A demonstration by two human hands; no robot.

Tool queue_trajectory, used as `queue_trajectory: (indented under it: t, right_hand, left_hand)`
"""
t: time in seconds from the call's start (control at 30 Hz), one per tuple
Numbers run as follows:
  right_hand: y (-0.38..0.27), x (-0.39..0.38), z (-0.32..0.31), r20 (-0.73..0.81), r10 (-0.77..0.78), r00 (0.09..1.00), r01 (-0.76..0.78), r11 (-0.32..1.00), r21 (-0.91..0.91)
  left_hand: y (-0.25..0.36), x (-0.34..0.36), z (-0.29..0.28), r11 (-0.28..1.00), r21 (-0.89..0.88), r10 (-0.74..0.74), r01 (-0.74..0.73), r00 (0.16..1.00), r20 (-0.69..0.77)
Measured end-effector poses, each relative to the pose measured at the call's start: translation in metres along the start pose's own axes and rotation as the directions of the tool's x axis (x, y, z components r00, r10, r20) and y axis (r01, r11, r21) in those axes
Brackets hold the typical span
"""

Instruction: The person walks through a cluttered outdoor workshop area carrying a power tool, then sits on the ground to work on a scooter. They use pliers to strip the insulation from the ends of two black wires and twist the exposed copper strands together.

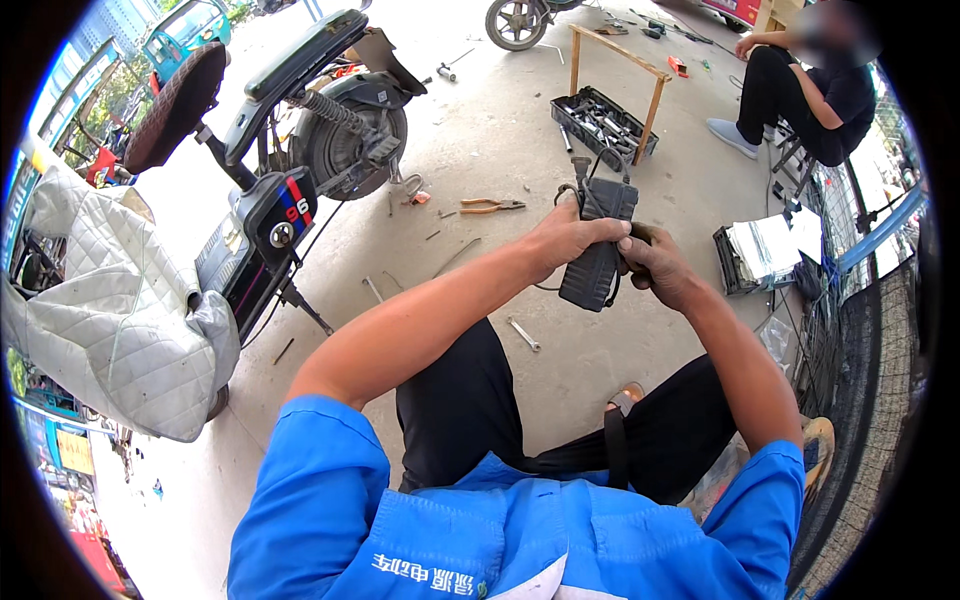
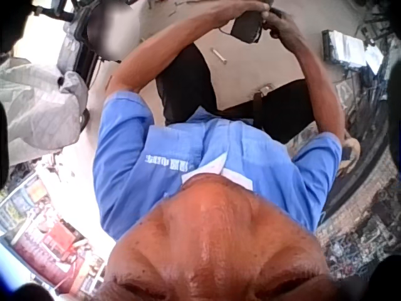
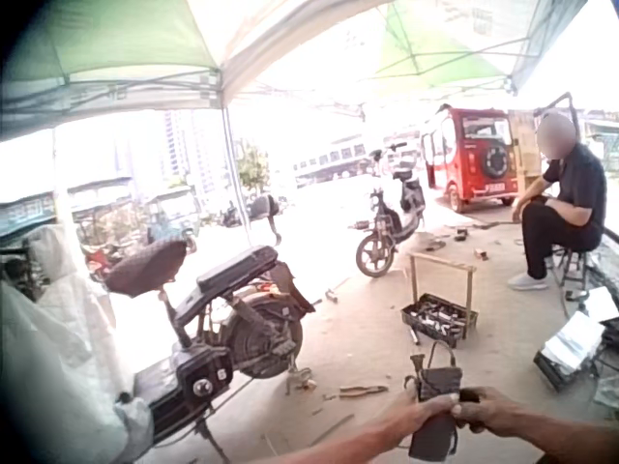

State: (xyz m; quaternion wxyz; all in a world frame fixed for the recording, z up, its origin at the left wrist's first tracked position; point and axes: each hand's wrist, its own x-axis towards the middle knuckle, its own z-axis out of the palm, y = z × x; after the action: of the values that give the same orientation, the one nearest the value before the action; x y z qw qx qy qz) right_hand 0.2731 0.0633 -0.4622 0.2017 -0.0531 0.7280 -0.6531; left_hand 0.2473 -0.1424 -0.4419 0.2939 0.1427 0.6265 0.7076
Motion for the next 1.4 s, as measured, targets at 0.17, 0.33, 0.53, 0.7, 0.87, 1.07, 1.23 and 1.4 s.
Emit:
queue_trajectory:
  t: [0.17, 0.33, 0.53, 0.7, 0.87, 1.07, 1.23, 1.4]
  right_hand:
    - [-0.003, -0.007, -0.004, -0.073, -0.018, 0.997, 0.016, 1.0, -0.026]
    - [-0.011, -0.017, 0.0, -0.142, -0.042, 0.989, 0.038, 0.999, -0.028]
    - [-0.005, -0.015, -0.01, -0.262, -0.05, 0.964, 0.076, 0.993, 0.091]
    - [-0.005, -0.014, -0.019, -0.419, -0.029, 0.907, 0.108, 0.98, 0.166]
    - [-0.004, -0.012, -0.043, -0.475, 0.048, 0.879, 0.159, 0.909, 0.386]
    - [-0.003, -0.02, -0.08, -0.464, 0.085, 0.882, 0.243, 0.761, 0.601]
    - [-0.008, -0.026, -0.088, -0.43, 0.102, 0.897, 0.283, 0.616, 0.735]
    - [-0.01, -0.039, -0.09, -0.413, 0.061, 0.909, 0.31, 0.562, 0.766]
  left_hand:
    - [-0.002, 0.005, 0.011, 0.997, 0.036, 0.065, -0.063, 0.996, -0.062]
    - [0.005, 0.0, 0.017, 0.992, 0.027, 0.121, -0.12, 0.991, -0.051]
    - [-0.005, 0.005, 0.01, 0.996, 0.021, 0.091, -0.089, 0.946, -0.31]
    - [-0.013, 0.007, -0.002, 0.997, 0.0, 0.078, -0.082, 0.945, -0.319]
    - [-0.012, -0.001, -0.001, 0.998, -0.033, 0.04, -0.054, 0.944, -0.327]
    - [0.002, -0.016, 0.008, 0.999, 0.028, -0.025, 0.041, 0.906, -0.422]
    - [-0.003, -0.019, -0.009, 0.999, 0.036, -0.016, 0.035, 0.906, -0.422]
    - [-0.007, -0.011, -0.017, 0.998, 0.046, -0.01, 0.035, 0.893, -0.451]
